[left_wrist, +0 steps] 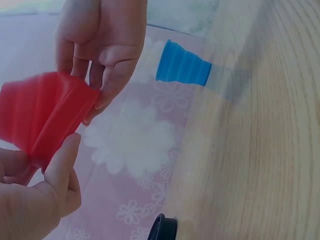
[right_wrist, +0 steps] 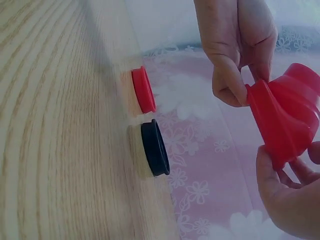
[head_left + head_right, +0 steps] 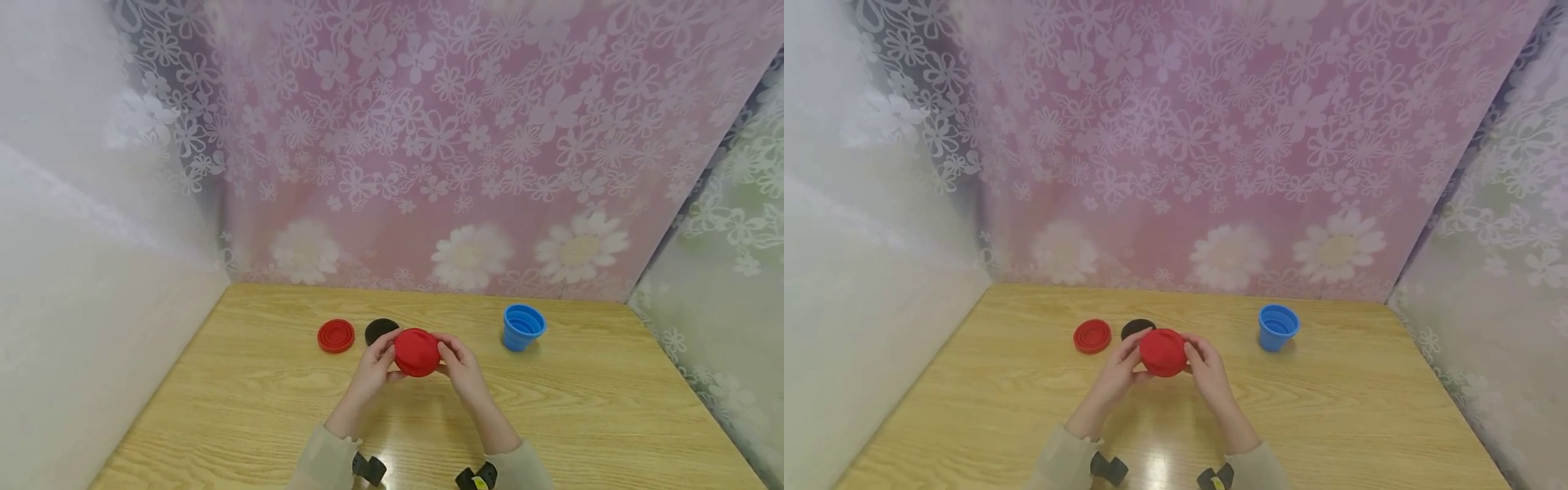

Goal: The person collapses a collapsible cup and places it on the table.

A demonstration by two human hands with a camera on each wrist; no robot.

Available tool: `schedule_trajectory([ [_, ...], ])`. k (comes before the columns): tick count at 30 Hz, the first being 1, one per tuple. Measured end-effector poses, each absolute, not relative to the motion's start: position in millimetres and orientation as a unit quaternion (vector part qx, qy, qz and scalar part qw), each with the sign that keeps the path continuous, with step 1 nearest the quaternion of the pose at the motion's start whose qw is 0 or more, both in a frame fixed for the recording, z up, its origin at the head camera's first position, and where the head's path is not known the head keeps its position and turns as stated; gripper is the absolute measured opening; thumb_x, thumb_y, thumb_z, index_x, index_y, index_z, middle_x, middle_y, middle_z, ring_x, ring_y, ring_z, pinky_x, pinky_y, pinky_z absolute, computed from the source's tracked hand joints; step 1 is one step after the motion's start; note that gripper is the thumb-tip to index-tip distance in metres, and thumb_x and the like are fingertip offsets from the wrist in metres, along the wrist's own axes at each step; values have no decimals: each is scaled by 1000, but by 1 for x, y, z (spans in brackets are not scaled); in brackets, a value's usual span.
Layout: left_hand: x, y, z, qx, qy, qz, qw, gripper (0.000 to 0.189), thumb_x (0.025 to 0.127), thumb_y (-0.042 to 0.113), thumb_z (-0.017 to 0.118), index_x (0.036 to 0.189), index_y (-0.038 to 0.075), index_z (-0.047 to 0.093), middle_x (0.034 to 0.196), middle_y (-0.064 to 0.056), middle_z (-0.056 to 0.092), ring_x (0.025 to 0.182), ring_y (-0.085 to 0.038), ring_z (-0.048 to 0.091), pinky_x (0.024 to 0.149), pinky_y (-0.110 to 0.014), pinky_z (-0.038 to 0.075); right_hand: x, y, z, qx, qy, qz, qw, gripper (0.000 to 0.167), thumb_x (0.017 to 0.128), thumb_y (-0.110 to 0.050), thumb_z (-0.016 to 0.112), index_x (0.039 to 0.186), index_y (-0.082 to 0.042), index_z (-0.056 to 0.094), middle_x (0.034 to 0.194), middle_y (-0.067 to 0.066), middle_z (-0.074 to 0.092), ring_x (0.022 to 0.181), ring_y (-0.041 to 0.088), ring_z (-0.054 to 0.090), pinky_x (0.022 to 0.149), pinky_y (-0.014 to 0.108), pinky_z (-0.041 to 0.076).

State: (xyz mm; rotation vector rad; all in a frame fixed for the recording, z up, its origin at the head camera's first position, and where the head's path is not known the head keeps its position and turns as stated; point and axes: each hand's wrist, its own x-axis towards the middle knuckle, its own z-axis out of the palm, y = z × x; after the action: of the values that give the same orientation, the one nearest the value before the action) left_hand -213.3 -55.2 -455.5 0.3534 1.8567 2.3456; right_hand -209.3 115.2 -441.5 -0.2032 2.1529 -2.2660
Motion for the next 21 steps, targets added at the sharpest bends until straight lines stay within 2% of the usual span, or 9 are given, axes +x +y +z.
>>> schedule_trajectory([
  [5, -212, -54, -452, 80, 569, 818, 43, 36, 96, 9, 34, 132, 2, 34, 112, -10, 44, 97, -18, 51, 74, -36, 50, -207, 113, -444, -78, 669, -739, 20, 35, 88, -5, 51, 122, 3, 44, 115, 20, 49, 93, 24, 56, 77, 39, 48],
  [10, -212, -51, -450, 65, 562, 824, 30, 33, 96, 7, 33, 128, 0, 37, 113, -13, 44, 100, -20, 51, 75, -38, 49, -206, 110, -447, -81, 668, -739, 22, 44, 83, -5, 60, 124, -1, 42, 117, 19, 48, 93, 26, 56, 81, 41, 46],
  [15, -212, -51, -451, 51, 561, 826, 21, 25, 96, 13, 38, 115, -2, 42, 109, -11, 48, 91, -17, 55, 70, -35, 51, -206, 111, -446, -65, 667, -742, 10, 40, 82, -3, 60, 119, 2, 45, 115, 18, 49, 91, 23, 56, 79, 33, 48],
  [21, -211, -53, -452, 41, 556, 830, 20, 14, 91, 17, 50, 92, 5, 44, 87, -4, 54, 75, -11, 57, 61, -28, 51, -206, 111, -445, -48, 674, -737, -13, 33, 83, 0, 58, 114, 8, 49, 112, 20, 52, 91, 16, 58, 77, 28, 48],
])
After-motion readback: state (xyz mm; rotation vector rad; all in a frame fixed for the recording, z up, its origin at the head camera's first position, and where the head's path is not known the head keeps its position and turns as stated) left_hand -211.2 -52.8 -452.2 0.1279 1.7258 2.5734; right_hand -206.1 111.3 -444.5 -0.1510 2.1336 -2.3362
